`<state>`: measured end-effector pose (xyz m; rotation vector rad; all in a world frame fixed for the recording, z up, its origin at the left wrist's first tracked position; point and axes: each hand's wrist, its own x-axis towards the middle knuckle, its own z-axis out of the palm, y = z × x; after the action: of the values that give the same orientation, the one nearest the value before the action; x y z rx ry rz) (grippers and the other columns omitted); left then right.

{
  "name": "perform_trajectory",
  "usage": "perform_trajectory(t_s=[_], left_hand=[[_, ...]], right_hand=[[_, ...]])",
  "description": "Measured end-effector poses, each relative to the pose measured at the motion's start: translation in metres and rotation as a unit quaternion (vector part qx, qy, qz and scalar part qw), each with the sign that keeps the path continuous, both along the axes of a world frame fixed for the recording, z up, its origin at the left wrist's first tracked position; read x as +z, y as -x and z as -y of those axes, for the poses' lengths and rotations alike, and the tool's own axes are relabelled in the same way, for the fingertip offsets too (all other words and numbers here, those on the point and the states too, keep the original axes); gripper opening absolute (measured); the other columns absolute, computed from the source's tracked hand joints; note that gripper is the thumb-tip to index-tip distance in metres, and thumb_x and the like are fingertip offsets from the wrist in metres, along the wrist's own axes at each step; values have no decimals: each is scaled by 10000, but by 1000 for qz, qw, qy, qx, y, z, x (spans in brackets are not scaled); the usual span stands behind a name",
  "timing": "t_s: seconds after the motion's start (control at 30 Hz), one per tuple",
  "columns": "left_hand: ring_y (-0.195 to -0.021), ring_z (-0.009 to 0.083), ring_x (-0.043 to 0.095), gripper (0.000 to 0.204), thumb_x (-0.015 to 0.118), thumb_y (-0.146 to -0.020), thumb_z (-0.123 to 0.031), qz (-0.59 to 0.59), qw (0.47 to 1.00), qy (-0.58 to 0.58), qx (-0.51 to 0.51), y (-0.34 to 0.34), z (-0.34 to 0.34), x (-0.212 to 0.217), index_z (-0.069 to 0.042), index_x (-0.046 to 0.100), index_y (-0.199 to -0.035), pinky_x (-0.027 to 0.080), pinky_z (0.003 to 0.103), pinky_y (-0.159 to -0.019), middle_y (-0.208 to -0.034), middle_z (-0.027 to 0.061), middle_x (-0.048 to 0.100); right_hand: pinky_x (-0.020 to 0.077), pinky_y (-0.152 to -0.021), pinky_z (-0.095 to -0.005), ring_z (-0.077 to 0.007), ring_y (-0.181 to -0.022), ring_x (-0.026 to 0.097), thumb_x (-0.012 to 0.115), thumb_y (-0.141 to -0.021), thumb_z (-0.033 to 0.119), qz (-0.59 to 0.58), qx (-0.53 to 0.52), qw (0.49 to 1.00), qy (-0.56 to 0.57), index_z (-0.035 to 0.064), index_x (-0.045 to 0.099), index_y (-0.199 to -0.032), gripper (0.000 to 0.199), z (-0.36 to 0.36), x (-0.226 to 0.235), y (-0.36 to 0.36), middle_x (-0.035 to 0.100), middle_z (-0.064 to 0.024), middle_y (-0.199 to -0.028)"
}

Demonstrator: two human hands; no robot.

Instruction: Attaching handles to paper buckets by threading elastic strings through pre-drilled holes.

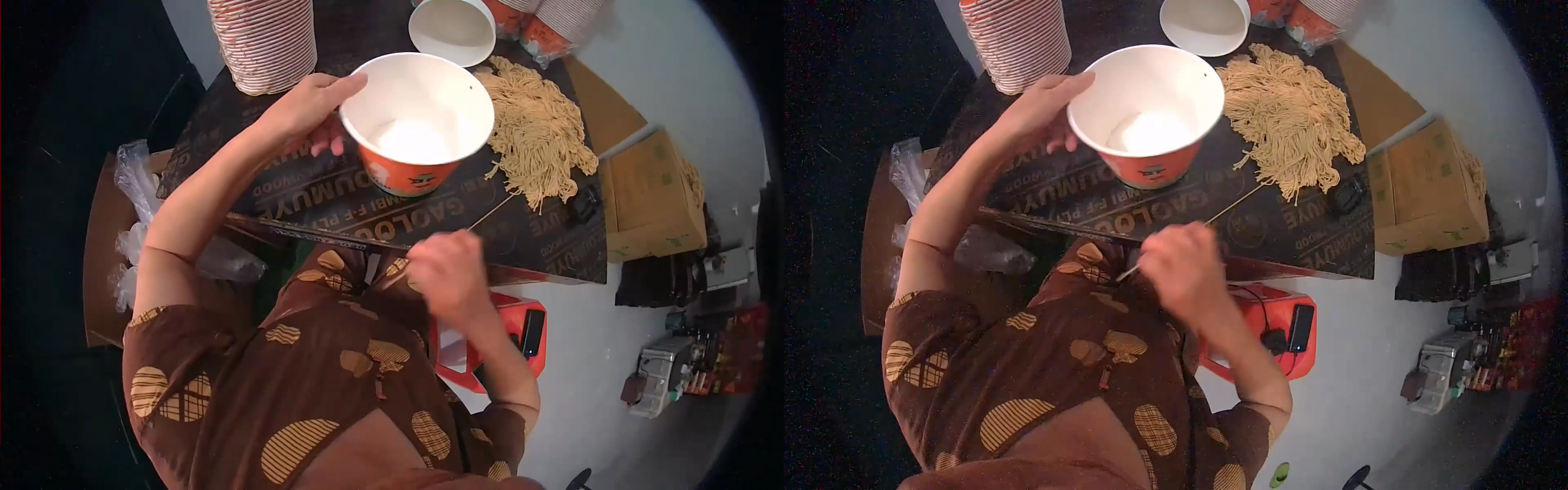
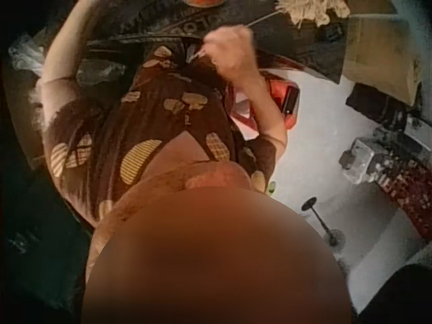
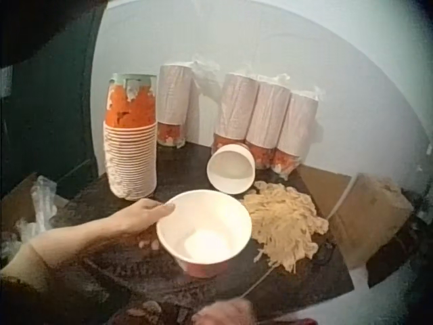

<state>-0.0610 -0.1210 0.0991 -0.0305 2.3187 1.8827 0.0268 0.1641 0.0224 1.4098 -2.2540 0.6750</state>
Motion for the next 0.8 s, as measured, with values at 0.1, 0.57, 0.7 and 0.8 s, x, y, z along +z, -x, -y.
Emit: perform_trajectory(t_s=[0.1,0.57,0.7,0.8], left_hand=[[-480,134,612,624,366,-1015,-466,-22,999,-8,-25,0,2,-4,107,574,-1149,437,204,-329,-1015,217,666],[-1342,331,387,333,618,-799,57,-475,798,359,-91,4,13,-16,-105,642,-1089,427,425,-1053,-1502,123,363],[-1299,317,429,155,713,-771,-49,-494,800,322,-106,-9,-8,-13,-62,671,-920,357,484,-1073,-1224,79,611],[-1088,257,573,121,732,-763,-73,-517,803,286,-81,-24,-31,-14,-57,686,-874,282,549,-1092,-955,79,647]], right_hand=[[469,-762,-394,-255,-843,613,635,-741,54,123,100,987,34,66,614,-867,128,20,0,-31,636,-84,-882],[345,-487,-242,-108,-547,451,647,-842,-21,266,-102,923,258,4,595,-856,59,16,16,-44,505,-45,-705],[325,-465,-234,-77,-523,419,646,-832,-36,202,-187,907,318,13,569,-788,102,18,20,-42,480,-23,-642],[326,-456,-241,-86,-491,415,650,-825,-39,160,-207,901,346,26,540,-752,147,23,21,-33,474,-24,-615]])
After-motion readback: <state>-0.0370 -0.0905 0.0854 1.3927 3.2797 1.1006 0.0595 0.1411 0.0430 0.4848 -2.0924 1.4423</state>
